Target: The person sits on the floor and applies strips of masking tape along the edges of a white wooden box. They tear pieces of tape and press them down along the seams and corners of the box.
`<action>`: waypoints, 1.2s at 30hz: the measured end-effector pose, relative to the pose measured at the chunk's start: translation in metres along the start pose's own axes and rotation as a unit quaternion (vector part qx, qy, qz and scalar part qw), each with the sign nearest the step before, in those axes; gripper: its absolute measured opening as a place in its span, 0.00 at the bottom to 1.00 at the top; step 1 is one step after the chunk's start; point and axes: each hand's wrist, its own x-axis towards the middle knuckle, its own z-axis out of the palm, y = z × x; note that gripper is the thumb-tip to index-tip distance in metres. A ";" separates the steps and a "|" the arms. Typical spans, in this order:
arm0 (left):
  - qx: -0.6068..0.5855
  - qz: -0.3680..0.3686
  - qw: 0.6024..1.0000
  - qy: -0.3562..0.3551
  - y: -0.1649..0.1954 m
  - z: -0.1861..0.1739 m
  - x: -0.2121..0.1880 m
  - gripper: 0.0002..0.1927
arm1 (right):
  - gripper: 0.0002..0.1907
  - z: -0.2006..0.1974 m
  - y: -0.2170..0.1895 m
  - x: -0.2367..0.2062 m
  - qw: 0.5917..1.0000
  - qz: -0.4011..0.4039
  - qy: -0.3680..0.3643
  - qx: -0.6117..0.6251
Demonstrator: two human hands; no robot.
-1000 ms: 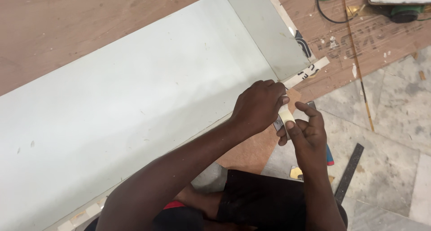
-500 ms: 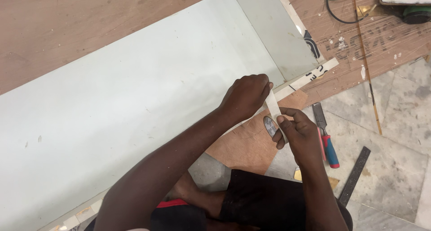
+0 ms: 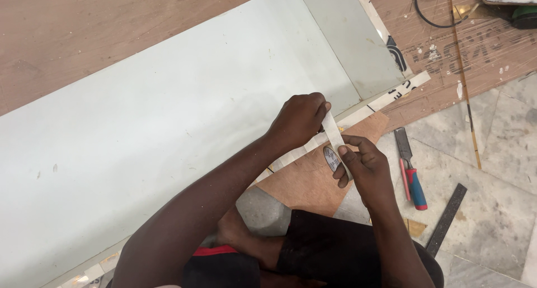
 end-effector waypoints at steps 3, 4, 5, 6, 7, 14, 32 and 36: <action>0.000 -0.007 1.000 -0.003 -0.002 0.001 0.001 0.18 | 0.18 0.000 0.002 0.001 1.000 -0.003 -0.002 0.011; 0.000 -0.012 1.000 -0.006 -0.002 0.001 0.001 0.18 | 0.18 0.000 0.003 0.001 1.000 -0.001 -0.002 0.011; 0.001 -0.011 1.000 -0.004 -0.002 0.002 0.002 0.18 | 0.18 -0.001 0.004 0.001 1.000 0.001 -0.001 0.011; 0.003 -0.011 1.000 -0.002 -0.003 0.002 0.002 0.18 | 0.19 -0.001 0.006 0.002 1.000 0.000 -0.002 0.011; 0.005 -0.011 1.000 0.000 -0.004 0.003 0.002 0.18 | 0.19 -0.002 0.007 0.002 1.000 -0.002 -0.003 0.011; 0.057 -0.064 0.996 -0.019 -0.012 0.011 0.001 0.17 | 0.19 0.003 0.025 0.015 0.999 -0.007 -0.019 0.046; 0.054 -0.207 0.937 -0.275 -0.051 0.029 0.034 0.23 | 0.14 0.023 0.040 0.039 0.999 -0.025 0.021 0.007; 0.165 -0.188 0.927 -0.278 -0.063 0.029 0.032 0.25 | 0.12 0.020 0.046 0.041 0.999 -0.034 0.012 0.016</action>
